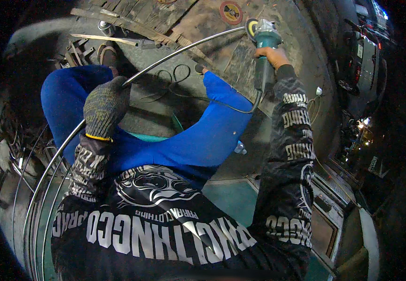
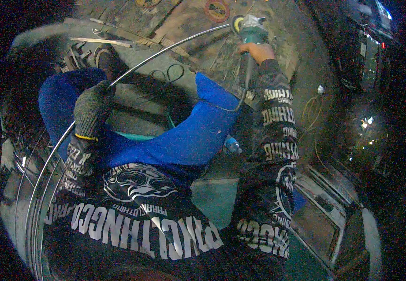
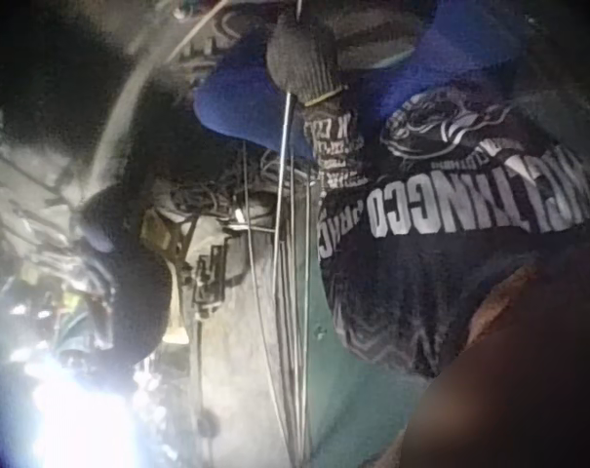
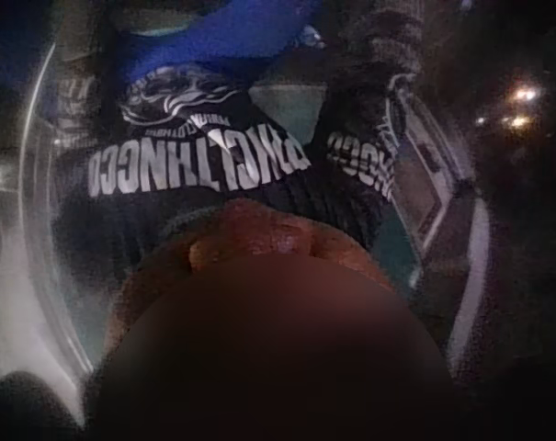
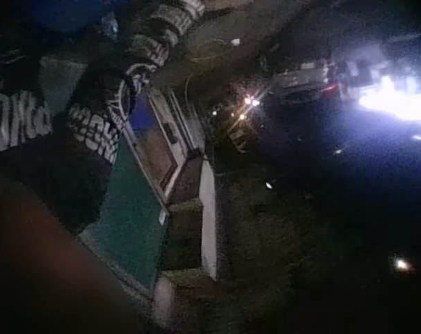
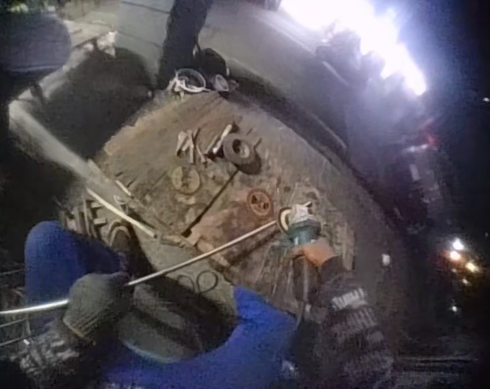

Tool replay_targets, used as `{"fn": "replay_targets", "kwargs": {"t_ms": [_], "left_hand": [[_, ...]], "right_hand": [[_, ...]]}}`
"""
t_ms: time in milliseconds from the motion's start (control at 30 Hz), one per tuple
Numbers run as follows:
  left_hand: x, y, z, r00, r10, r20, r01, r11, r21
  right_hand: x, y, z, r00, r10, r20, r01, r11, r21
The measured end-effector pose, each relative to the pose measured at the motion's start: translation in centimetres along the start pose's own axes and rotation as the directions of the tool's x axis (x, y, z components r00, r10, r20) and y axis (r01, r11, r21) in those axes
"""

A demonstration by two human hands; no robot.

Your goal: The person sits cross-legged on the floor and uses an angle grinder to smooth a long metal rod. They hold the rod with one hand and move the grinder along its length, producing sparks. The person pauses briefly to look around, then resumes grinding.

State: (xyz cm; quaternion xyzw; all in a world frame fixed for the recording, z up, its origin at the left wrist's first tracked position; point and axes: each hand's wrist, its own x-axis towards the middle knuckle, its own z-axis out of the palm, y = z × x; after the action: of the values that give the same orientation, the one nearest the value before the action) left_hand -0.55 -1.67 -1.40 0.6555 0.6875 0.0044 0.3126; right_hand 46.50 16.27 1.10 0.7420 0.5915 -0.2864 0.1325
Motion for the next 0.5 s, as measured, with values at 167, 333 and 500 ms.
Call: {"fn": "replay_targets", "kwargs": {"t_ms": [167, 333, 500], "left_hand": [[0.1, 0.8, -0.4, 0.994, 0.023, -0.111, -0.027, 0.999, -0.037], [0.2, 0.7, -0.5, 0.998, -0.006, -0.064, 0.003, 0.998, -0.055], [-0.1, 0.6, -0.7, 0.995, 0.022, -0.095, -0.032, 0.994, -0.101]], "right_hand": [[4.7, 4.7, -2.9, 0.97, 0.237, -0.05, -0.199, 0.899, 0.39], [9.0, 8.5, -5.2, 0.998, 0.05, -0.039, -0.03, 0.917, 0.398], [9.3, 8.5, -6.4, 0.938, 0.345, -0.035, -0.249, 0.739, 0.626]]}}
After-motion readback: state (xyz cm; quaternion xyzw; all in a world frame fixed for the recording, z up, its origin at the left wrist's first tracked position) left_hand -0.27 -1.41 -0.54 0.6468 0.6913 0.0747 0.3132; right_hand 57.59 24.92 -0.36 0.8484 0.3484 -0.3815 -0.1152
